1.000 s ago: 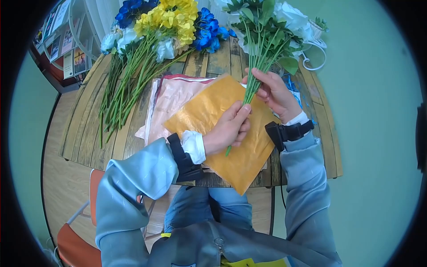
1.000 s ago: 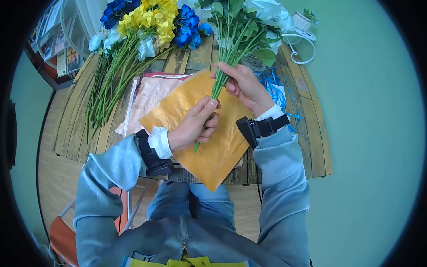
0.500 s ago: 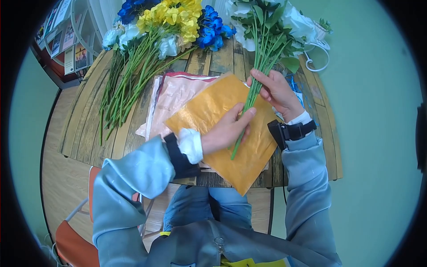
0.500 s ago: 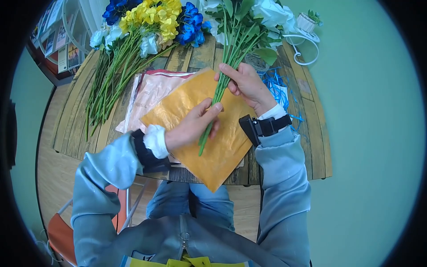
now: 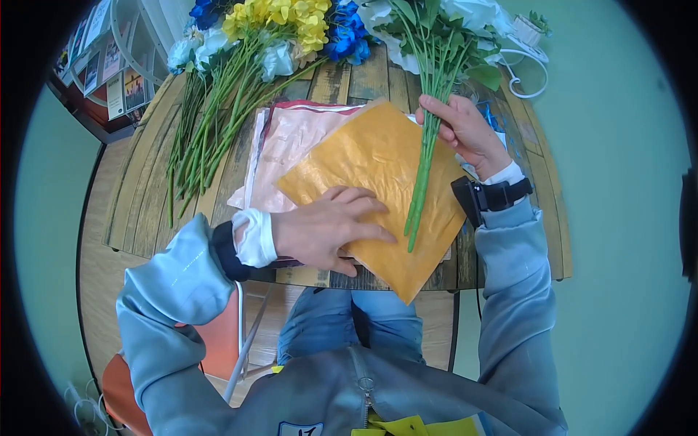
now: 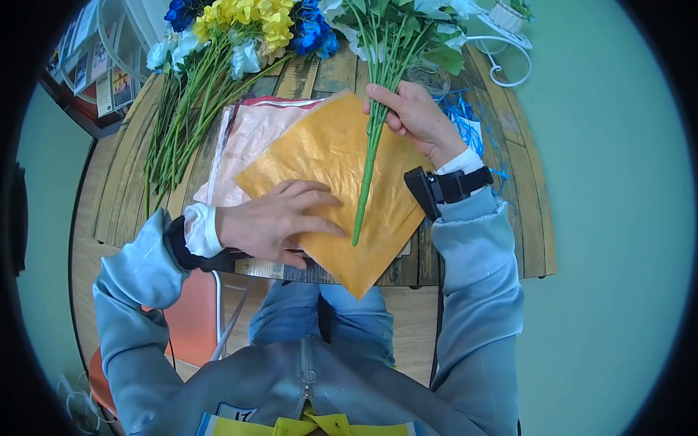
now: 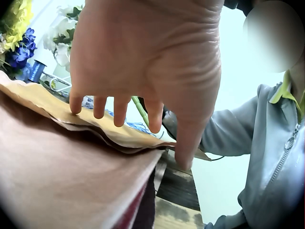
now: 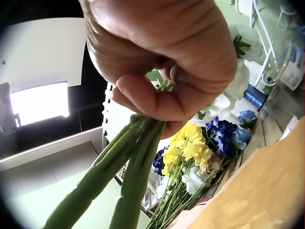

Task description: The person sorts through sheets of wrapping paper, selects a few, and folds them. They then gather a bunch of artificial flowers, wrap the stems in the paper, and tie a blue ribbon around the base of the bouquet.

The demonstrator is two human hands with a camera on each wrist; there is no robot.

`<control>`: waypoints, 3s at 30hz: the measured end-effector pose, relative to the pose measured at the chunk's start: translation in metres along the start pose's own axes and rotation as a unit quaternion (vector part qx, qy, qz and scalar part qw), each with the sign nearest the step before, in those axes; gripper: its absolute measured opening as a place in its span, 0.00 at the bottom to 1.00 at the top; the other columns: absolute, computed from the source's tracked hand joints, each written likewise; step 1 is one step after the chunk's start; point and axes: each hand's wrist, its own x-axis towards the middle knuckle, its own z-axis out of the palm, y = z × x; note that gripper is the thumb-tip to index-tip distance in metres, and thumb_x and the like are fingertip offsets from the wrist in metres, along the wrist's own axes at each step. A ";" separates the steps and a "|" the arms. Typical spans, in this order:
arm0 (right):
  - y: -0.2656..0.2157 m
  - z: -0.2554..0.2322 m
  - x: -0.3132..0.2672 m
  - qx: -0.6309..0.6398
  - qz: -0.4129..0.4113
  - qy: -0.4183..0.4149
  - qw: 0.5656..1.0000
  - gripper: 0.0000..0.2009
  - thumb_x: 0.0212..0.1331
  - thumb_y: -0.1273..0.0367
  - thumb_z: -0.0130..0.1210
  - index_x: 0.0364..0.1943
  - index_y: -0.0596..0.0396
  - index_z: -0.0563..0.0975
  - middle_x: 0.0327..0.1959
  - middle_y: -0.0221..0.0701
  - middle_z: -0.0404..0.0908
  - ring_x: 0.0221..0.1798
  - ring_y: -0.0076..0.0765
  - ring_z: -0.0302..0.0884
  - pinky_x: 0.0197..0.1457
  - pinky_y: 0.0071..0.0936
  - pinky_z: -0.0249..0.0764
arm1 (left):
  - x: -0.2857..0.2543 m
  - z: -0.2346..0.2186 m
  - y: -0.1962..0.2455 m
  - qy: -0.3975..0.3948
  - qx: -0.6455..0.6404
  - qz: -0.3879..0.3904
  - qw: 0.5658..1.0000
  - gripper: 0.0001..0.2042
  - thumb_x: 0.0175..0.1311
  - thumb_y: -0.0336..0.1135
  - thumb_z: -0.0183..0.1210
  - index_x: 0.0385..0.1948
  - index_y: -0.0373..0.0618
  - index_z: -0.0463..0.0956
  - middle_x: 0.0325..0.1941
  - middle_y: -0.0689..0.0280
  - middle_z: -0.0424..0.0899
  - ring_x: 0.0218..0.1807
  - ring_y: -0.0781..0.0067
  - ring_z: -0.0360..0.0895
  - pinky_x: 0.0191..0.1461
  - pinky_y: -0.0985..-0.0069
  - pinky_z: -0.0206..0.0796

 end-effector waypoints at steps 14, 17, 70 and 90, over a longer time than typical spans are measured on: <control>0.006 0.023 0.022 0.003 -0.010 0.024 1.000 0.15 0.63 0.60 0.51 0.26 0.57 0.77 0.11 0.18 0.66 0.10 0.09 0.54 0.12 0.11 0.48 | -0.003 0.005 0.028 0.023 -0.014 0.039 0.999 0.10 0.59 0.41 0.56 0.33 0.46 0.79 0.36 0.65 0.78 0.39 0.62 0.75 0.40 0.68 0.69; 0.019 0.030 0.033 0.011 -0.003 0.024 1.000 0.14 0.63 0.61 0.51 0.28 0.57 0.77 0.15 0.19 0.70 0.11 0.10 0.55 0.13 0.10 0.50 | -0.005 -0.004 0.021 0.022 -0.044 0.055 0.997 0.09 0.58 0.39 0.56 0.32 0.45 0.79 0.34 0.63 0.77 0.37 0.61 0.74 0.39 0.67 0.68; 0.002 0.028 0.030 -0.014 0.018 -0.024 0.999 0.12 0.61 0.61 0.53 0.32 0.57 0.74 0.25 0.25 0.77 0.13 0.10 0.56 0.14 0.12 0.52 | 0.003 0.023 -0.008 -0.019 0.122 -0.204 0.971 0.51 0.42 0.69 0.58 0.67 0.50 0.49 0.70 0.49 0.47 0.70 0.35 0.38 0.63 0.31 0.31; 0.019 -0.005 0.030 0.024 0.023 -0.028 0.999 0.11 0.61 0.62 0.53 0.31 0.57 0.75 0.26 0.25 0.77 0.11 0.09 0.56 0.12 0.11 0.51 | 0.014 -0.001 -0.054 0.162 0.140 -0.336 0.917 0.29 0.58 0.43 0.54 0.59 0.39 0.59 0.58 0.48 0.65 0.56 0.47 0.63 0.58 0.56 0.57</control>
